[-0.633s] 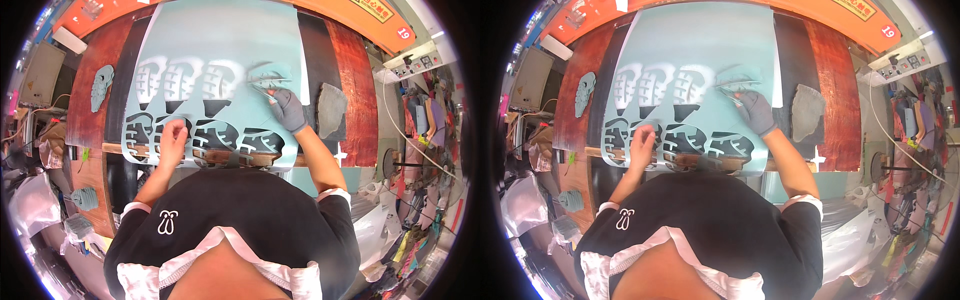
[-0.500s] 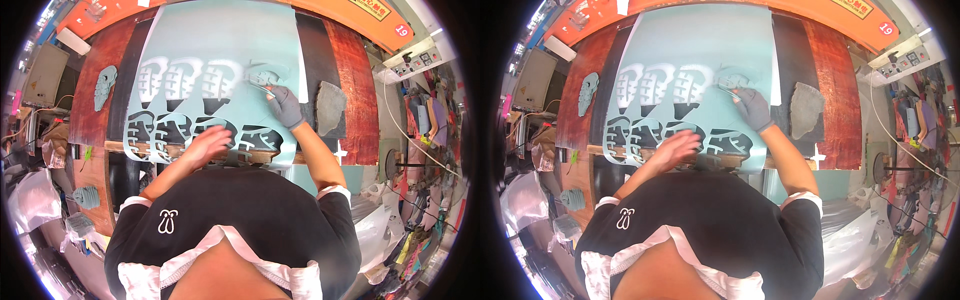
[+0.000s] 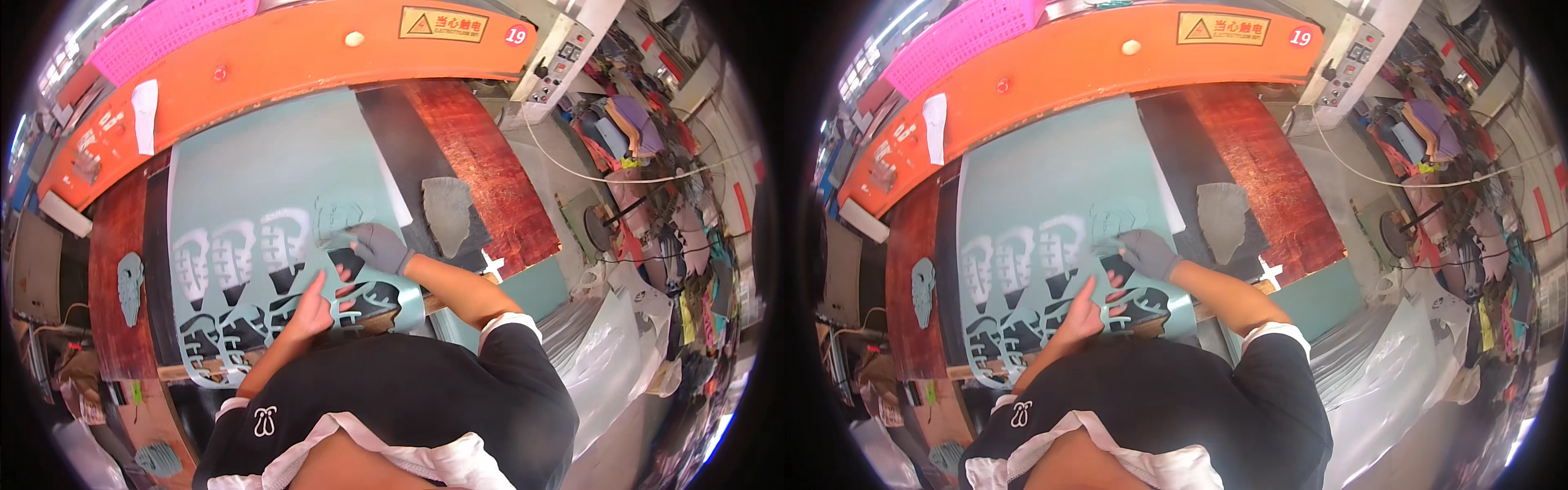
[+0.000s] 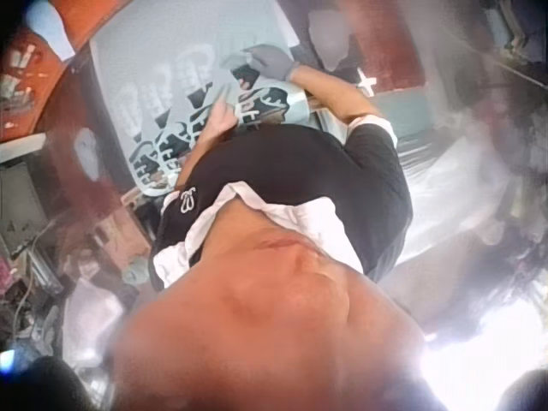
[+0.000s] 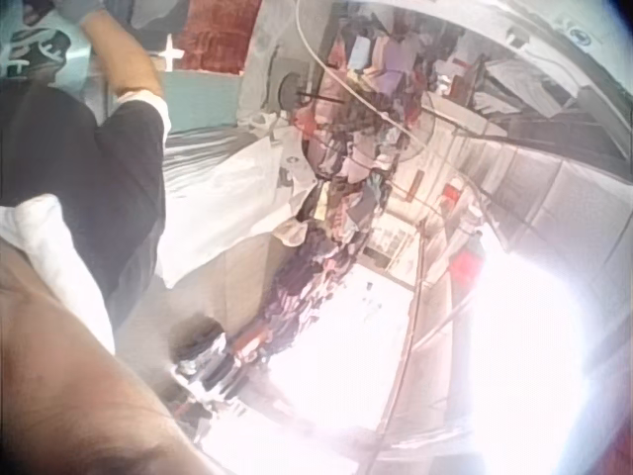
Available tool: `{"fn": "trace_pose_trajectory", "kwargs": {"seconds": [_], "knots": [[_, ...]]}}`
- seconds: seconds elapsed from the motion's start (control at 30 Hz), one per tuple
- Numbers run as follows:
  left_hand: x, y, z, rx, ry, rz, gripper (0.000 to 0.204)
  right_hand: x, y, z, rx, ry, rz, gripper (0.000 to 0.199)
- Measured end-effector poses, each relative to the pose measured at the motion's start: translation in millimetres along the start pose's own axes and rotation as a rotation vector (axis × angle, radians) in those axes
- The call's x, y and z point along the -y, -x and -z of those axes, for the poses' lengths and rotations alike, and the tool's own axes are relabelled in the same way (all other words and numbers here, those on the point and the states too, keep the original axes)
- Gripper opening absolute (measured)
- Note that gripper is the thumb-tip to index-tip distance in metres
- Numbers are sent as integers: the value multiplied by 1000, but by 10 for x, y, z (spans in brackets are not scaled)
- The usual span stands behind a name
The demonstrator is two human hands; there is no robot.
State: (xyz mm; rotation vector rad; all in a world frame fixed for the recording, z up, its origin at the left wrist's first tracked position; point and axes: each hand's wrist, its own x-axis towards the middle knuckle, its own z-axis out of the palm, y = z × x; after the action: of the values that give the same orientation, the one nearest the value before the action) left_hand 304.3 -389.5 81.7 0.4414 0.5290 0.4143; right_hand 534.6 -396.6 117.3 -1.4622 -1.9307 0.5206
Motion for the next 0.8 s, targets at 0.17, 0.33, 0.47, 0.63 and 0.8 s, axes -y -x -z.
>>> {"fn": "trace_pose_trajectory", "kwargs": {"seconds": [0.17,0.33,0.47,0.63,0.8], "knots": [[-355,682,-201,-64,-1039,30,38,-87,-369,103,3,-199,-327,36],[-786,401,-273,-220,-1761,-803,37,-145,-633,-19,-39,-104,-222,30],[-647,-89,-11,-89,-2179,-668,49,-461,-1011,343,-113,646,-124,11],[-483,-176,275,-92,-2235,-650,55,-979,-1633,727,-607,-244,-662,39],[-483,-149,241,-73,-2205,-459,55,-1001,-2156,1121,-693,180,-700,32]]}}
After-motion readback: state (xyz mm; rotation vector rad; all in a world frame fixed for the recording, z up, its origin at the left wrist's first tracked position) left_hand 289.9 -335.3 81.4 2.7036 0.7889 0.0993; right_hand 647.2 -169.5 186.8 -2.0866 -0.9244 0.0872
